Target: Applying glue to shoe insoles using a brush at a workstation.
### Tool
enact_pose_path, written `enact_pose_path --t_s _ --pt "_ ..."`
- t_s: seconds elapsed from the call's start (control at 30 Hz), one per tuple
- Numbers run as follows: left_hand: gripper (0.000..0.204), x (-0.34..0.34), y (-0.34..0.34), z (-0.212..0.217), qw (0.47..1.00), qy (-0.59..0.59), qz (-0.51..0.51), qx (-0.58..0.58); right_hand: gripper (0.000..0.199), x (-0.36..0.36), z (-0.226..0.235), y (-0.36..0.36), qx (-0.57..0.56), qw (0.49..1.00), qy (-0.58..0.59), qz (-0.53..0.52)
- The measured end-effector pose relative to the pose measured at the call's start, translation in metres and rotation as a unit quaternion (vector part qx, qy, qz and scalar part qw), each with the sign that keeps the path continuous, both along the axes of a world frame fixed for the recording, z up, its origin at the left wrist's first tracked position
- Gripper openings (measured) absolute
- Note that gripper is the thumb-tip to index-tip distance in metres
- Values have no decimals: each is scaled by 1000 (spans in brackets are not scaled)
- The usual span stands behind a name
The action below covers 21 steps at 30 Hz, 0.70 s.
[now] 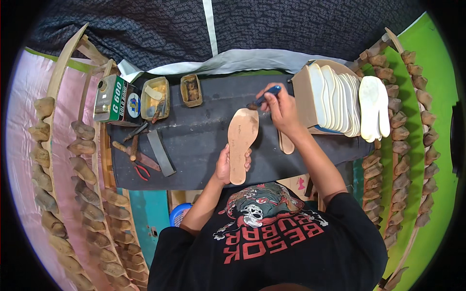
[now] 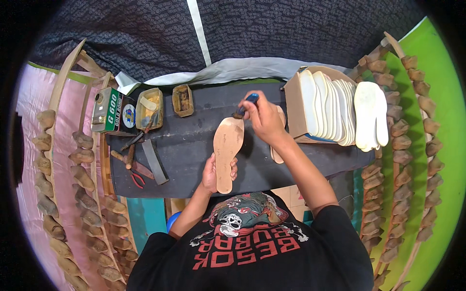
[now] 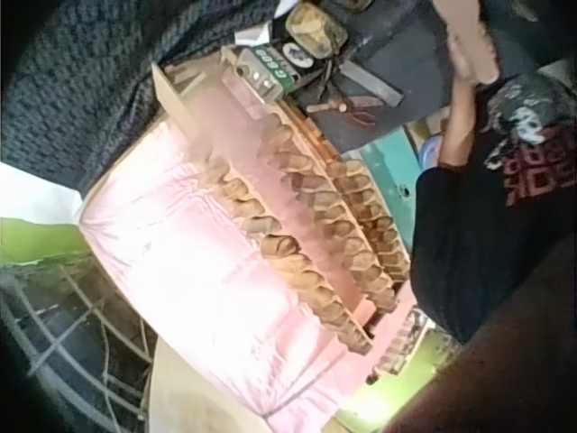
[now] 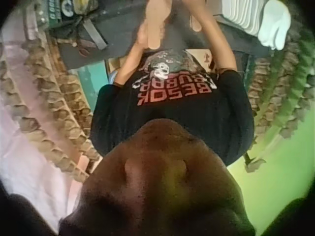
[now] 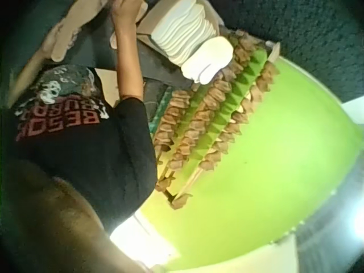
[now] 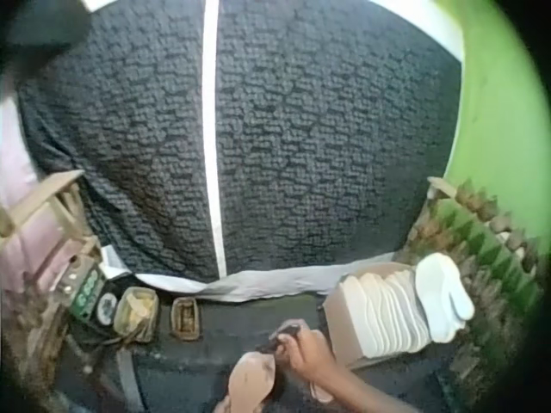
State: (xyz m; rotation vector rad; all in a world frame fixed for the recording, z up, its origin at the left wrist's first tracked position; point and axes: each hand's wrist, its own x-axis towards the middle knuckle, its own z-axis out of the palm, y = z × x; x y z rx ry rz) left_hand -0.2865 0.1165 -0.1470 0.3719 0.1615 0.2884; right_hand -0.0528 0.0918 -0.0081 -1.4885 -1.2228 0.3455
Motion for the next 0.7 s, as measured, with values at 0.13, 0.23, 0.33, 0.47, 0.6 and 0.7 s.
enact_pose_path --t_s 0.13,0.23,0.33,0.47,0.6,0.7 --pt "59 10 -12 5 1000 5 6 9 11 10 2 -8 -36 998 -56 -9" --pt "61 14 -24 3 999 28 13 41 9 7 -12 -22 68 992 -103 -7" --pt "62 19 -39 11 997 47 46 27 14 19 -18 -28 140 986 -93 17" --pt "61 23 -49 17 994 61 85 33 17 25 -7 -27 163 984 -49 50" --pt "61 28 -55 20 988 59 139 36 14 17 -23 -51 82 989 -77 100" --pt "61 32 -56 17 987 62 142 44 12 14 -24 -61 127 976 -87 155"
